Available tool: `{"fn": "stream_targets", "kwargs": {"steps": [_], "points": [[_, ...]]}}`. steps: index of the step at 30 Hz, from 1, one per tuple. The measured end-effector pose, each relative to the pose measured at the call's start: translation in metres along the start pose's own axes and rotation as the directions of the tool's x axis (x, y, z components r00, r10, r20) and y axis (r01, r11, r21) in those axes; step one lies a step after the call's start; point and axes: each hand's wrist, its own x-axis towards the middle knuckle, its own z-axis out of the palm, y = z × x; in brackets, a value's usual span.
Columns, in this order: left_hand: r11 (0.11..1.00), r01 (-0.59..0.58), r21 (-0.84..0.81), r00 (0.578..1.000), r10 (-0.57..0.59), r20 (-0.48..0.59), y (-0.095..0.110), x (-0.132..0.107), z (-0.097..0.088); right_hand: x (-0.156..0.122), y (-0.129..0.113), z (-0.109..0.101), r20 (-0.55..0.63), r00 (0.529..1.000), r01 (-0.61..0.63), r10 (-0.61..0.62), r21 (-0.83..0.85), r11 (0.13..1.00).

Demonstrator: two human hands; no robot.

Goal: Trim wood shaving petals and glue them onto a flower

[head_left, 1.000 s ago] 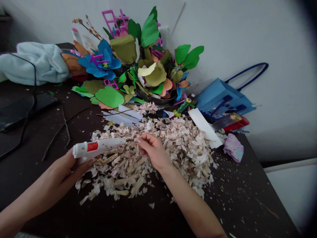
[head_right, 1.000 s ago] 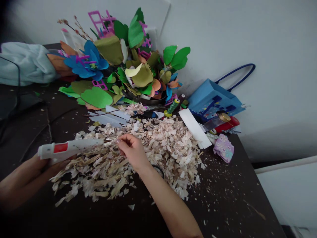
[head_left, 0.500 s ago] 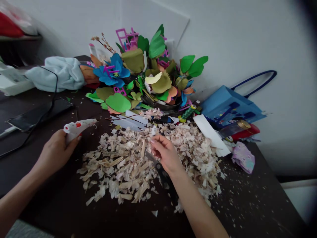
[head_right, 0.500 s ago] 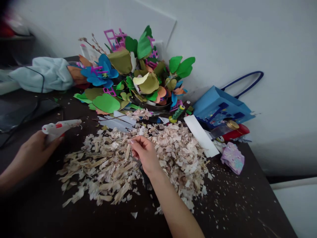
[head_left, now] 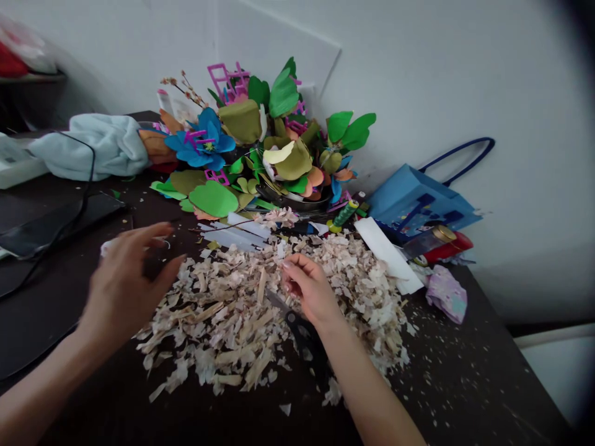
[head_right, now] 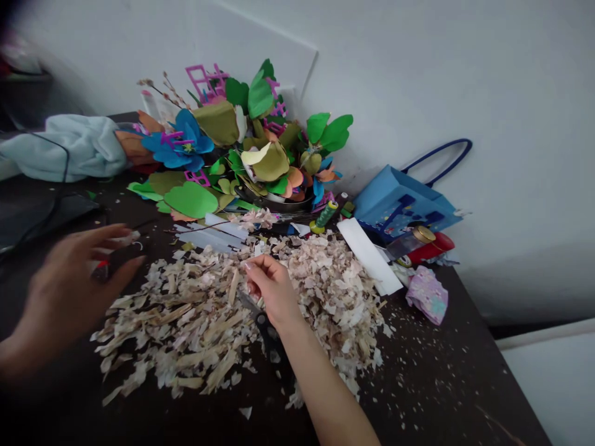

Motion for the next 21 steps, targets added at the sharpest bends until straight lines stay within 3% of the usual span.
{"fn": "stream_targets", "kwargs": {"steps": [2, 4, 7, 10, 16, 21], "points": [[0.989, -0.134, -0.068, 0.984, 0.141, 0.110, 0.017, 0.029, 0.021, -0.001, 0.000, -0.001, 0.001, 1.000, 0.007, -0.007, 0.001, 1.000], [0.977, -0.192, -0.091, 0.965, 0.205, 0.162, 0.026, 0.060, 0.048, -0.002, 0.001, -0.002, 0.006, 1.000, 0.009, -0.009, 0.005, 1.000], [0.981, -0.195, 0.009, 0.952, 0.187, 0.243, 0.030, 0.097, 0.085, -0.002, 0.002, -0.006, 0.010, 1.000, 0.008, -0.008, 0.016, 1.000], [0.982, -0.190, 0.019, 0.945, 0.177, 0.275, 0.030, 0.119, 0.108, -0.001, 0.003, -0.008, 0.031, 0.999, 0.014, -0.015, 0.022, 1.000], [0.983, -0.180, 0.026, 0.938, 0.163, 0.305, 0.030, 0.129, 0.121, 0.002, 0.003, -0.009, 0.031, 0.999, 0.010, -0.012, 0.043, 0.999], [0.972, -0.235, -0.024, 0.926, 0.231, 0.298, 0.037, 0.119, 0.108, 0.001, -0.003, -0.009, 0.020, 1.000, 0.010, -0.011, 0.039, 0.999]]}}
